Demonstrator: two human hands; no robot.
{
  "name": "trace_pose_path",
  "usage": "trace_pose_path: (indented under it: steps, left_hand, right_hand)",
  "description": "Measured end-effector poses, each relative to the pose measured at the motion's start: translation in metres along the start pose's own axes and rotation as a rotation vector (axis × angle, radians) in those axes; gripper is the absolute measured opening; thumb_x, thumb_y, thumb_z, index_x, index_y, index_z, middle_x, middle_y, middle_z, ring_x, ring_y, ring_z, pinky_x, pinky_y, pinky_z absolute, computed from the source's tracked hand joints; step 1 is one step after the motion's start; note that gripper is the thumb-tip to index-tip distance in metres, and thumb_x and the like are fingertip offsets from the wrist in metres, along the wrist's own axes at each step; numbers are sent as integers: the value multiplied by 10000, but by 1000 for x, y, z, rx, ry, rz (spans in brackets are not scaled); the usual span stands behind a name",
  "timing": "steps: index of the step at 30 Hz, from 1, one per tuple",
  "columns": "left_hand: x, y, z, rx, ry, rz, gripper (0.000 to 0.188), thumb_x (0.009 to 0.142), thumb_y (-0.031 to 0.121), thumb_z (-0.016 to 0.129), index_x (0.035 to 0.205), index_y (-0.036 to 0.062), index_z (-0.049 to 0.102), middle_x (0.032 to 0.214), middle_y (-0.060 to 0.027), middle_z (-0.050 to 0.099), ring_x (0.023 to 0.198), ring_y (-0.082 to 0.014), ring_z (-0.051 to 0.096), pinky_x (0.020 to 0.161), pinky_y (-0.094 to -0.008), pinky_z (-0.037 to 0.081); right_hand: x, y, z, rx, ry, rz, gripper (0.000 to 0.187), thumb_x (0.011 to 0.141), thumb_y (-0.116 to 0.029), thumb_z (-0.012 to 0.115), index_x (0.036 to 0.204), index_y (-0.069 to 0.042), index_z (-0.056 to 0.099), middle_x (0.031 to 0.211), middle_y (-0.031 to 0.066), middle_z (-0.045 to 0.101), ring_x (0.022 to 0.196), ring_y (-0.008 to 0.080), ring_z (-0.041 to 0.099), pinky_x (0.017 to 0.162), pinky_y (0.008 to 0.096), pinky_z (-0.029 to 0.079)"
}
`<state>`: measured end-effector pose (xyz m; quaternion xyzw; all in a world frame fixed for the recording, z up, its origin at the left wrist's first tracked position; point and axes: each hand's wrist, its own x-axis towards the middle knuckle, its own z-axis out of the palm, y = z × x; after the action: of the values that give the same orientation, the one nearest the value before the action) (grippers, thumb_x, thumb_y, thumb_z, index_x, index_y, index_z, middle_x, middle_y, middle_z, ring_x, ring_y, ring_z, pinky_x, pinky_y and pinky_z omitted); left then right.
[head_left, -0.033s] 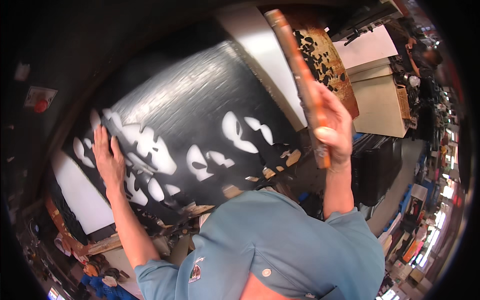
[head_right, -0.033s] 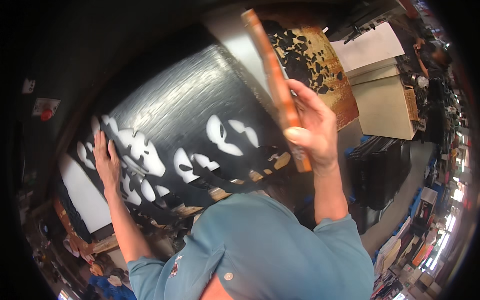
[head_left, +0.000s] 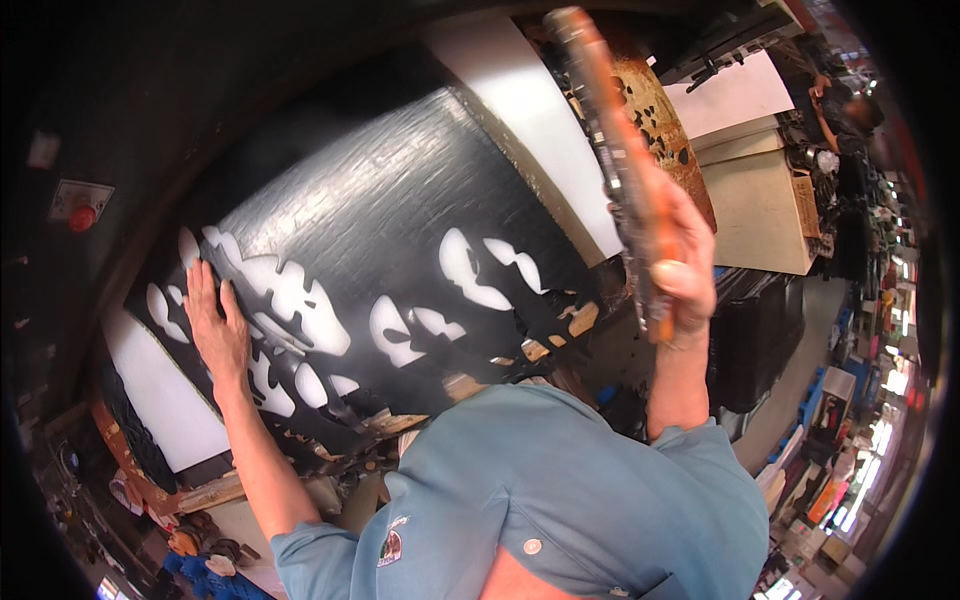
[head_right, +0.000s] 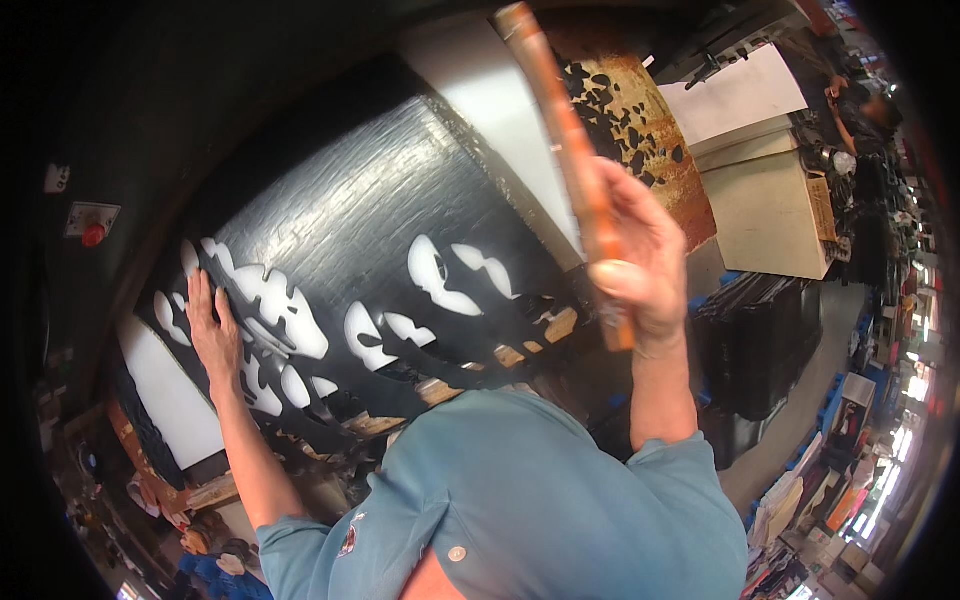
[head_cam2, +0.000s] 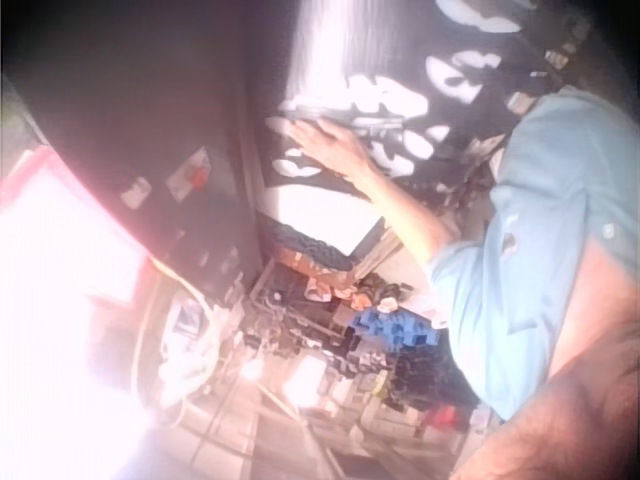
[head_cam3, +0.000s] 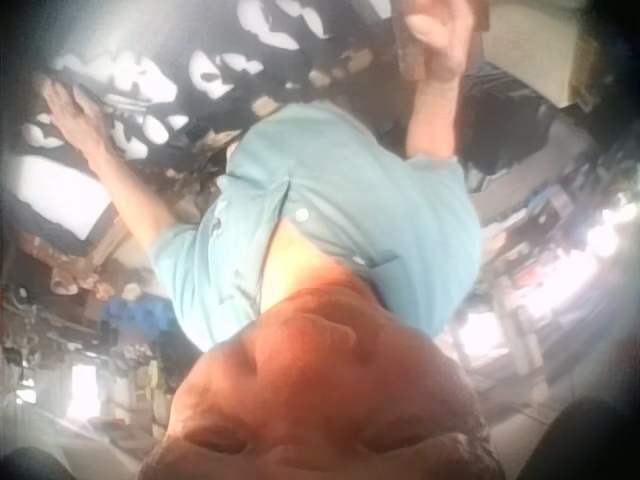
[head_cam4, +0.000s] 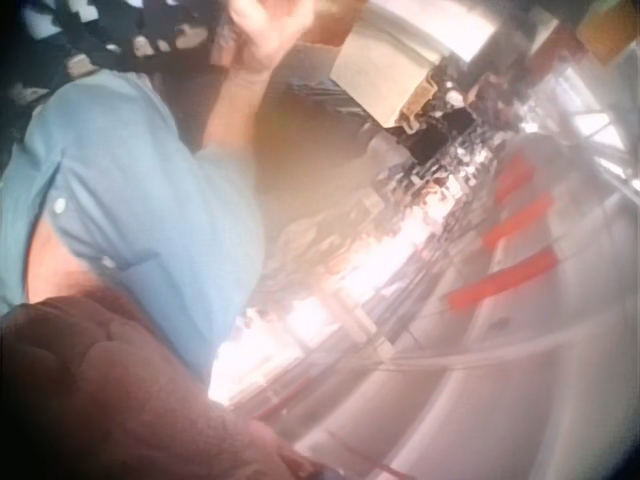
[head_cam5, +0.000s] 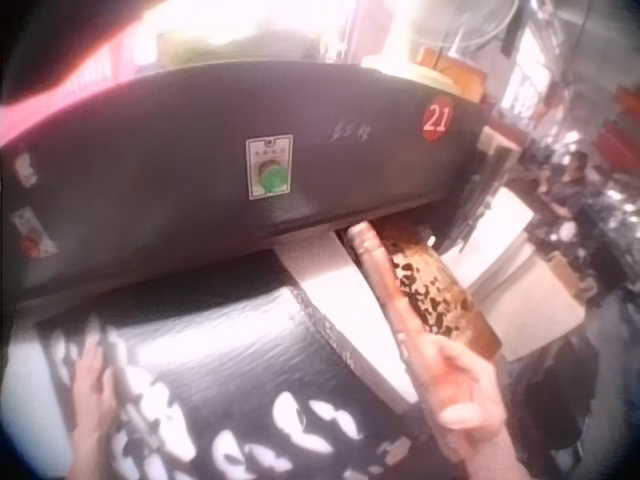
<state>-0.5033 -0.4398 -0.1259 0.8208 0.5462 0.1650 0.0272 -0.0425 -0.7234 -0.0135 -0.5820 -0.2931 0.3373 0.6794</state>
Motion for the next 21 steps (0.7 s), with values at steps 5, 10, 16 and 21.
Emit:
trace_pose_path:
  steps: [5,10,16,21]
  left_hand:
    - [-5,-8,5,-28,74,92,471,1108,169,594,1565,59,573,1665,-133,522,1572,-313,448,1315,-496,288]
    - [-6,-7,4,-46,100,101,463,1095,178,614,1537,39,597,1633,-143,555,1556,-326,469,1316,-497,282]
    - [-6,-7,2,-69,84,73,466,1078,170,656,1527,55,610,1623,-144,567,1545,-333,484,1309,-510,295]
    - [-3,-10,5,-155,85,61,447,1094,163,639,1528,54,617,1620,-137,574,1550,-300,485,1311,-495,293]
  right_hand:
    - [19,-15,-20,926,-309,-37,1219,800,-548,840,1676,69,259,1646,405,308,1502,628,363,1248,667,396]
    - [25,51,1,1684,22,470,980,863,-459,850,1666,-112,408,1719,299,256,1552,528,282,1175,596,433]
    - [40,37,-4,519,6,360,808,991,-444,732,1621,-25,446,1429,257,621,1200,434,681,942,525,620]
    - [38,57,1,-1394,-132,-247,1043,833,-515,886,1600,50,461,1423,259,584,1287,382,606,1163,498,470]
